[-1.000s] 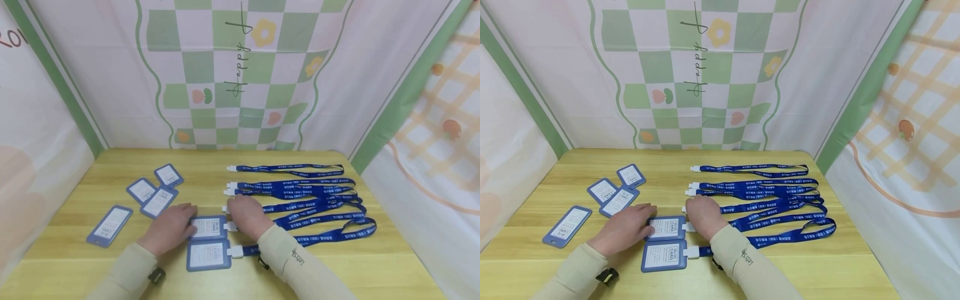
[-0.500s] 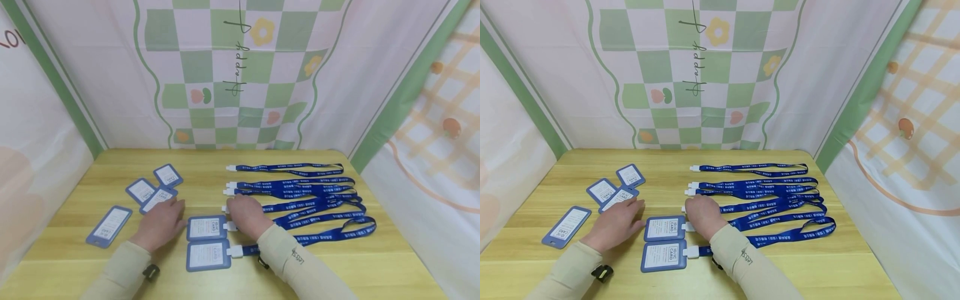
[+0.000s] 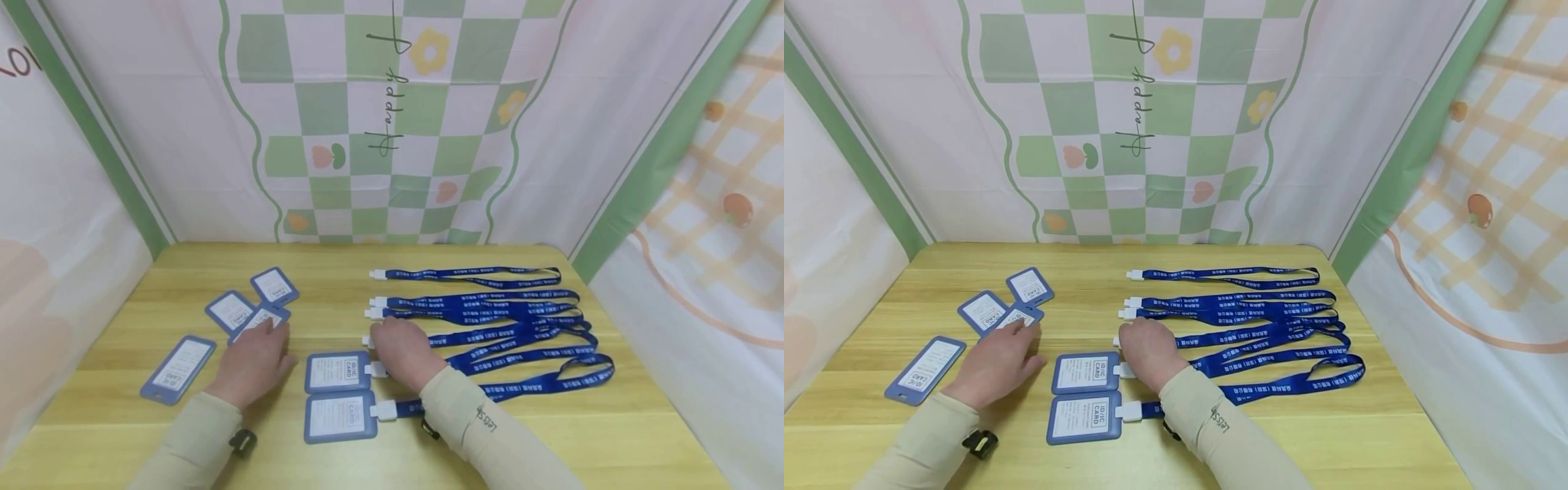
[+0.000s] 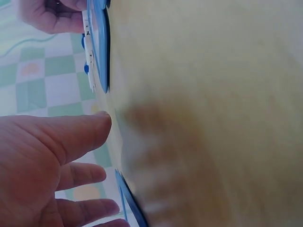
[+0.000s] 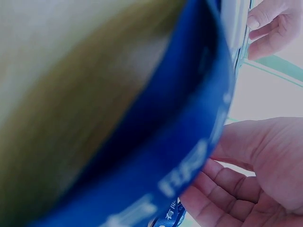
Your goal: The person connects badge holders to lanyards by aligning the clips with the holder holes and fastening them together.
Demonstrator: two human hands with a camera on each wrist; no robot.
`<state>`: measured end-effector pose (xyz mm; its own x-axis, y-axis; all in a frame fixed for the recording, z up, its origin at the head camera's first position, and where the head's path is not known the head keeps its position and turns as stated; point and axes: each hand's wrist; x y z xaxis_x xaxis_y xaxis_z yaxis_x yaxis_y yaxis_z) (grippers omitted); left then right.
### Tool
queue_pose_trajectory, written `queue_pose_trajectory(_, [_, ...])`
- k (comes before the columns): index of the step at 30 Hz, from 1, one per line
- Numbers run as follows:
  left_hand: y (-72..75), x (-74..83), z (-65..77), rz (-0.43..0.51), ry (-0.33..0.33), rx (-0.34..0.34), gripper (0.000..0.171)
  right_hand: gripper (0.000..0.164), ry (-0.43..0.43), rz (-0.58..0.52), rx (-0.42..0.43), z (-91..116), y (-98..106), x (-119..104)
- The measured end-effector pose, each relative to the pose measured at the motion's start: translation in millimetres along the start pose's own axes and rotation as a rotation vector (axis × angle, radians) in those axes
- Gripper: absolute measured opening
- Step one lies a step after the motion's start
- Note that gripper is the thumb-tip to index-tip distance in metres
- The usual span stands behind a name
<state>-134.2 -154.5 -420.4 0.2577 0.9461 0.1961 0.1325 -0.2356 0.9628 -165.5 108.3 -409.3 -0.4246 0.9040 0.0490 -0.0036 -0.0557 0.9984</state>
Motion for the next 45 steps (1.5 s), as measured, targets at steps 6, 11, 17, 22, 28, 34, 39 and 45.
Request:
queue_pose_trajectory(6, [3.0,-2.2,0.5,0.013,0.059,-0.033,0.046,0.015,0.004,0.002,-0.002,0.4,-0.1,0.0])
queue_pose_trajectory(11, [4.3,-4.0,1.9,0.030,0.119,-0.085,0.058,0.016,0.010,-0.002,0.006,1.0,0.0,0.4])
queue_pose_trajectory(17, [4.7,-6.7,2.5,0.017,0.135,-0.095,0.054,0.015,0.011,-0.008,0.011,1.2,0.1,0.6])
queue_pose_trajectory(22, [4.8,-7.4,2.6,0.006,0.144,-0.106,0.052,0.015,0.016,-0.001,0.017,1.7,0.1,0.4])
queue_pose_trajectory(28, [4.0,-6.9,3.0,-0.009,0.146,-0.114,0.044,0.016,0.025,0.002,0.024,2.0,0.7,0.6])
queue_pose_trajectory(34, [2.7,-7.4,3.0,-0.041,0.127,-0.118,0.039,0.015,0.021,-0.006,0.024,2.3,0.5,1.0])
queue_pose_trajectory(39, [0.5,-8.1,2.7,-0.044,0.112,-0.111,0.036,0.015,0.016,-0.009,0.021,1.8,0.0,0.8])
queue_pose_trajectory(45, [0.1,-6.1,2.5,-0.045,0.076,-0.082,0.030,0.015,0.017,-0.001,0.021,2.4,0.0,0.5])
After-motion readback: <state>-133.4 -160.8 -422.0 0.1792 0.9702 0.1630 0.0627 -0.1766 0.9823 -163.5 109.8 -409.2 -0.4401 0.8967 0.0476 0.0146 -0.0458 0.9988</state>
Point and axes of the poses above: each hand's wrist, its own z-axis away from the middle knuckle, its own y-axis out of the back of the hand, x = y × z, and after that the axes turned 5 degrees about x, right-handed
